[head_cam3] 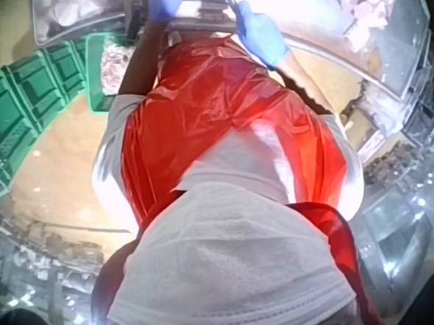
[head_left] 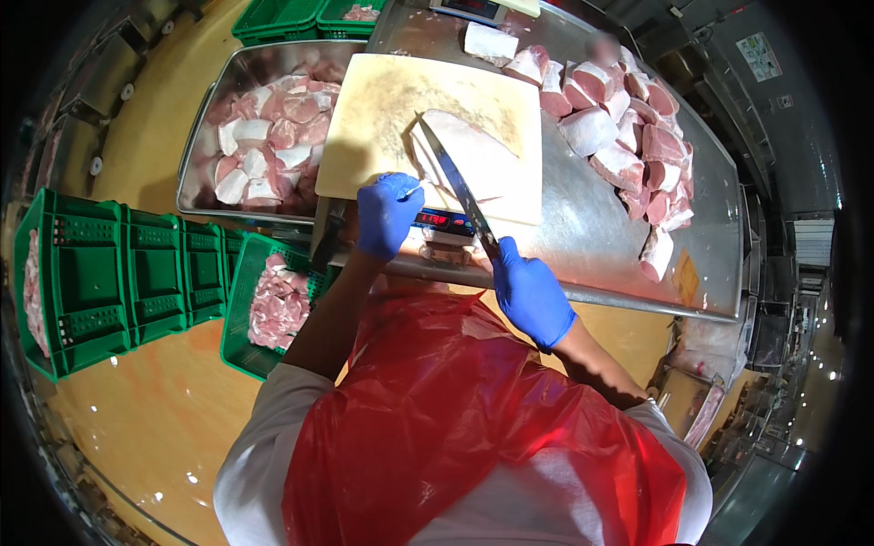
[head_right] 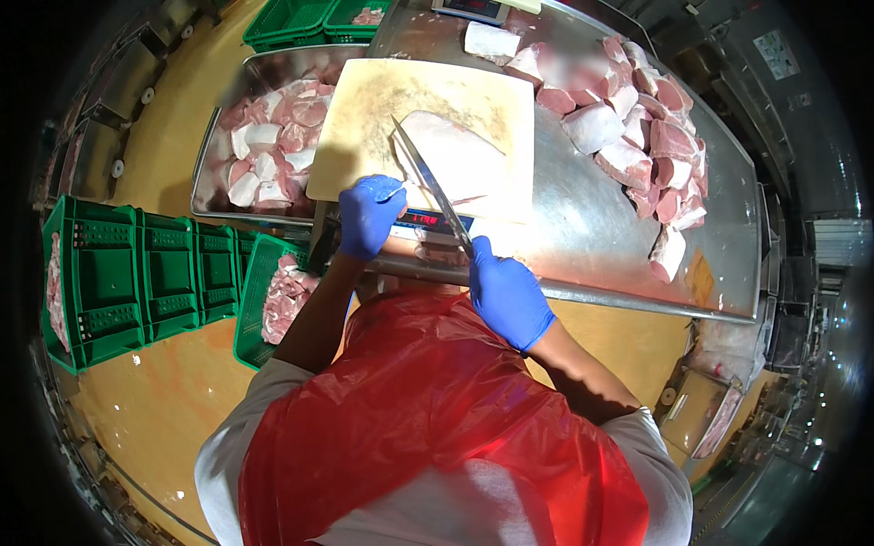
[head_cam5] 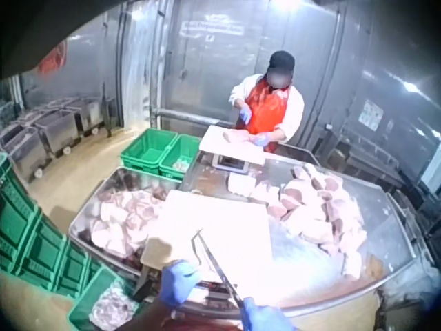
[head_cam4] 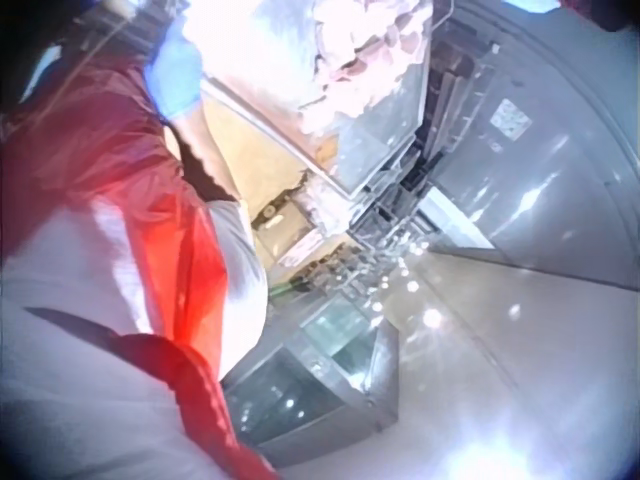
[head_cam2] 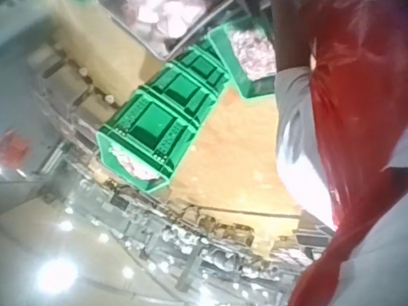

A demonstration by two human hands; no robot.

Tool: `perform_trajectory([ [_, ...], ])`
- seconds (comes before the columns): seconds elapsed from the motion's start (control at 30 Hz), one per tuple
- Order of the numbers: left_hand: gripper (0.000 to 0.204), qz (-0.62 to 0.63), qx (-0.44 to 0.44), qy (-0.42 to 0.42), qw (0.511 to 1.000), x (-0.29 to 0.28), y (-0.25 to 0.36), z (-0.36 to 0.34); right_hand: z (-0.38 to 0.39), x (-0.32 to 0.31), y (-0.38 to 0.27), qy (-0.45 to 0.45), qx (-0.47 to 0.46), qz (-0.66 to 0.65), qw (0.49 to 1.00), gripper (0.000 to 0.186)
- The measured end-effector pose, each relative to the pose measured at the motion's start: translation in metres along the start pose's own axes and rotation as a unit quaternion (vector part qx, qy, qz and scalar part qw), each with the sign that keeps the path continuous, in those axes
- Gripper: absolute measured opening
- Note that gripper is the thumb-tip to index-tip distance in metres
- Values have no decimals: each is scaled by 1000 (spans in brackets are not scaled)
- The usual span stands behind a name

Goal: The person cuts large pieces of raw pork into smaller portions using a knife on a cutting board. The cut pieces are placed into a green crate. The person wears blue gloves and a red apron while working at a stainless steel table.

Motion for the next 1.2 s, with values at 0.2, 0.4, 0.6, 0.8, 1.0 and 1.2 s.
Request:
perform_trajectory([
  [0.2, 6, 66, -144, -27, 987, -4, -9, 17, -22, 25, 13, -81, -17, 74, 994, 23],
  [0.4, 12, -5, -173, -102, 980, -65, -11, 16, -85, 21, -27, 29, -49, 19, 998, 20],
  [0.6, 23, -258, -252, -128, 924, -278, -152, 107, -60, -52, 59, 148, 139, -219, 955, 30],
  [0.8, 56, -6, -238, 3, 971, -163, -32, 15, -115, -28, 157, 179, 113, -283, 935, 32],
  [1.0, 80, 7, -119, -64, 991, 46, 8, 2, -174, 19, 159, 46, 91, -311, 945, 42],
  [1.2, 58, 141, -148, -173, 964, 62, -23, -100, -98, 28, 106, 53, 87, -493, 864, 42],
])
Point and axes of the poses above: each hand's wrist, its own z-axis away from the middle knuckle, its own x-axis out of the palm, y = z × x, the point moved 4 cm from there along -z, towards the middle knuckle, and after that the axes turned 12 degrees about y, right-handed, at the moved point
